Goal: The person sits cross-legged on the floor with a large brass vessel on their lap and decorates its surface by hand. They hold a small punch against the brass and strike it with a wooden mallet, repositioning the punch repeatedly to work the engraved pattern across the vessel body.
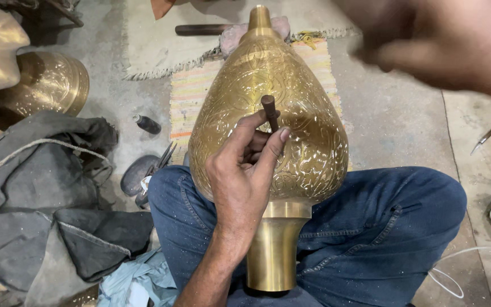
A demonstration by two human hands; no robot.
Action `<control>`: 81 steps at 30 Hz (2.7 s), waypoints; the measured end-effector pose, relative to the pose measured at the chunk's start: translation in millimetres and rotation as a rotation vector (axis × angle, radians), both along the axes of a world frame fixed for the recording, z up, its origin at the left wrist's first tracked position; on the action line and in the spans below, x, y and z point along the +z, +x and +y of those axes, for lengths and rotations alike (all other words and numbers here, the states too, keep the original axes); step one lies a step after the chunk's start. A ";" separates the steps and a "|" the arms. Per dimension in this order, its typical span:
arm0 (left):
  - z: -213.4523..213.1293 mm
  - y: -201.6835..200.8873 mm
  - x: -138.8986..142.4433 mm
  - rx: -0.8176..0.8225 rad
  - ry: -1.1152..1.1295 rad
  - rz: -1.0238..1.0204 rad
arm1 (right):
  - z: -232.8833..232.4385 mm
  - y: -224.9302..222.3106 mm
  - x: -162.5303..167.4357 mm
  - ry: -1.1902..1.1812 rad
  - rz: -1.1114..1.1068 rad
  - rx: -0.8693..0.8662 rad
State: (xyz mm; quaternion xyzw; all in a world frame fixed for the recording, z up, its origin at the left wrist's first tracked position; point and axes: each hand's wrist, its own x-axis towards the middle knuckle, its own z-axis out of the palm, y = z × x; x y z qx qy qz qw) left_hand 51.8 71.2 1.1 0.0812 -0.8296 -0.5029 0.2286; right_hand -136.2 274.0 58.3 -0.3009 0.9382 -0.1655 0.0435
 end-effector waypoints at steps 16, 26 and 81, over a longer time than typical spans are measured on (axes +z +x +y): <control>-2.0 -0.2 -2.3 -0.008 -0.007 -0.026 | 2.4 9.4 -2.7 0.130 -0.006 -0.059; -3.2 -0.4 0.7 -0.029 -0.052 -0.008 | 10.3 7.6 -5.4 0.138 0.319 0.215; -21.6 -0.3 -15.7 -0.223 -0.143 0.070 | 23.9 44.5 -18.0 -0.015 0.135 -0.045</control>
